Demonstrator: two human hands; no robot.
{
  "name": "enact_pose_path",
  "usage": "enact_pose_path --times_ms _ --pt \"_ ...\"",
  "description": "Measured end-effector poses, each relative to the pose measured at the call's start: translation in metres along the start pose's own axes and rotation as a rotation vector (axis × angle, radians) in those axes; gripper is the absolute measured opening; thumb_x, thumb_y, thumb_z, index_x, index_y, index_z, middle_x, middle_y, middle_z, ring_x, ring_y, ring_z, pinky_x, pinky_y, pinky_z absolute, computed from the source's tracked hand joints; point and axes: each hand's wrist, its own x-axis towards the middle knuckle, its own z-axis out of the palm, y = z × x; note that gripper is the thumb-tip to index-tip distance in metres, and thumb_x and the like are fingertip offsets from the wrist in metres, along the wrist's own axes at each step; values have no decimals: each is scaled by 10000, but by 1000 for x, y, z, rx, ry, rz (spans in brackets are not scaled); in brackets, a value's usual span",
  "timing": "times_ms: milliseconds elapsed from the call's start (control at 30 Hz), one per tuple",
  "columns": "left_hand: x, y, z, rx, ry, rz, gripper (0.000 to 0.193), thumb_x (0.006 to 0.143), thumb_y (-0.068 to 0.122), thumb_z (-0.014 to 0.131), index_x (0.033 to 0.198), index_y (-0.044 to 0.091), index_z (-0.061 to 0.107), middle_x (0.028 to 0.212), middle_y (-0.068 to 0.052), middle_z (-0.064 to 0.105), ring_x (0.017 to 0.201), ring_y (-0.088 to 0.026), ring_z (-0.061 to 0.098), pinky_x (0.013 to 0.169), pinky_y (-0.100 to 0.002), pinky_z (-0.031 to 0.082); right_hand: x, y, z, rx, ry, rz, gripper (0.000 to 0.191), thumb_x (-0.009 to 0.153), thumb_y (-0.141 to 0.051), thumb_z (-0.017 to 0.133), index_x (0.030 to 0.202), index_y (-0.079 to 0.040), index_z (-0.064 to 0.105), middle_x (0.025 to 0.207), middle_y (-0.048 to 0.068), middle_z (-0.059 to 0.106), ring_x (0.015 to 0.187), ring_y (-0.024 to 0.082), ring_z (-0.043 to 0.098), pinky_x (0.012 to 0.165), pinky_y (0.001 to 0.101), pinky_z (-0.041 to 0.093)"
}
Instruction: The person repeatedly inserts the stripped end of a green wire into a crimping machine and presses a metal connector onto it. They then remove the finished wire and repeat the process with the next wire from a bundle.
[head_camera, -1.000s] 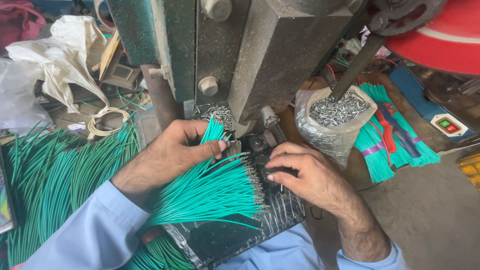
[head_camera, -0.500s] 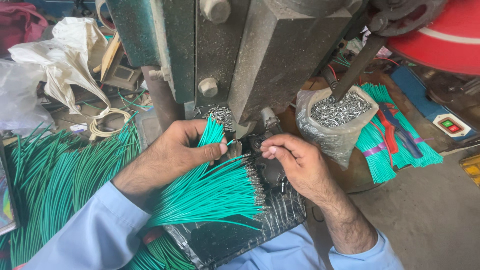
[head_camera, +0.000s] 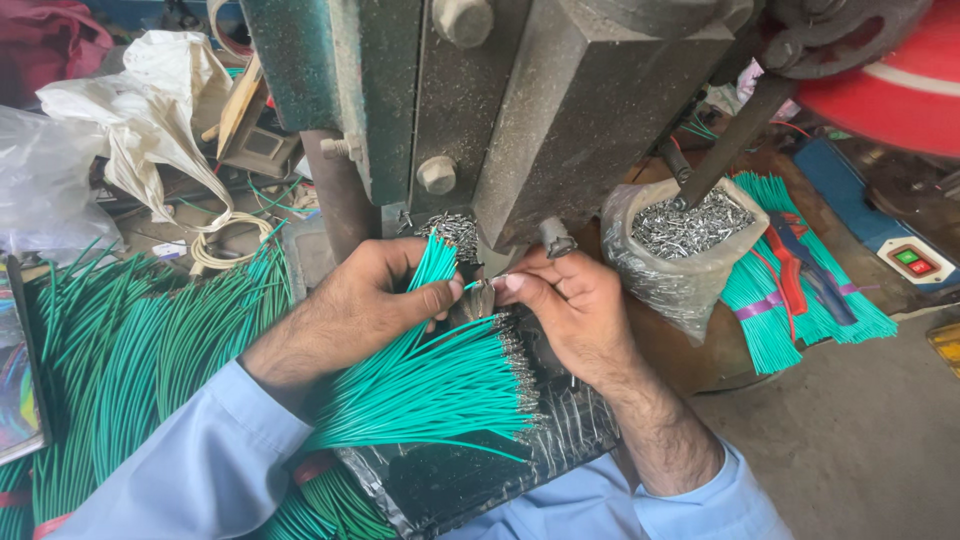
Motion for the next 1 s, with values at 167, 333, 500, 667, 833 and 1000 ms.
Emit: enact_pose_path --times_ms 167,333,500,667,833,1000 --pt "2 -2 -1 16 -3 5 219 944 238 695 976 27 743 768 26 674 724 -54 598 659 -247 523 3 5 0 -119 7 40 118 976 -57 710 1048 33 738 975 76 777 904 76 685 827 241 570" --pt "3 -3 0 8 -21 16 212 937 235 691 970 34 749 765 27 681 720 -51 600 651 -245 522 4 6 -3 -218 33 26 108 929 -83 747 990 2 775 909 28 787 853 52 694 788 228 579" --pt "1 -2 0 22 -6 -34 232 956 234 690 947 8 744 738 9 662 700 -65 583 624 -259 501 4 6 -6 -289 39 112 113 956 -85 776 923 24 773 825 62 724 788 68 603 702 247 516" --pt "0 2 1 17 3 -22 213 938 233 688 996 37 746 760 17 677 715 -60 596 641 -251 518 2 2 -3 -179 -10 27 116 955 -54 718 1039 18 752 951 52 782 881 66 693 793 228 573" --pt "-2 4 1 33 -43 60 216 901 221 732 1001 30 718 837 33 696 812 -39 613 715 -250 541 -14 -10 -15 104 -115 -36 146 984 3 678 1114 66 701 1064 134 754 989 138 733 909 275 608" --pt "-2 2 0 17 -60 68 199 941 223 702 962 30 744 811 32 680 796 -38 589 728 -247 527 -30 -30 -50 -387 -10 114 157 924 -20 702 1069 11 754 1022 81 780 911 139 719 750 256 576"
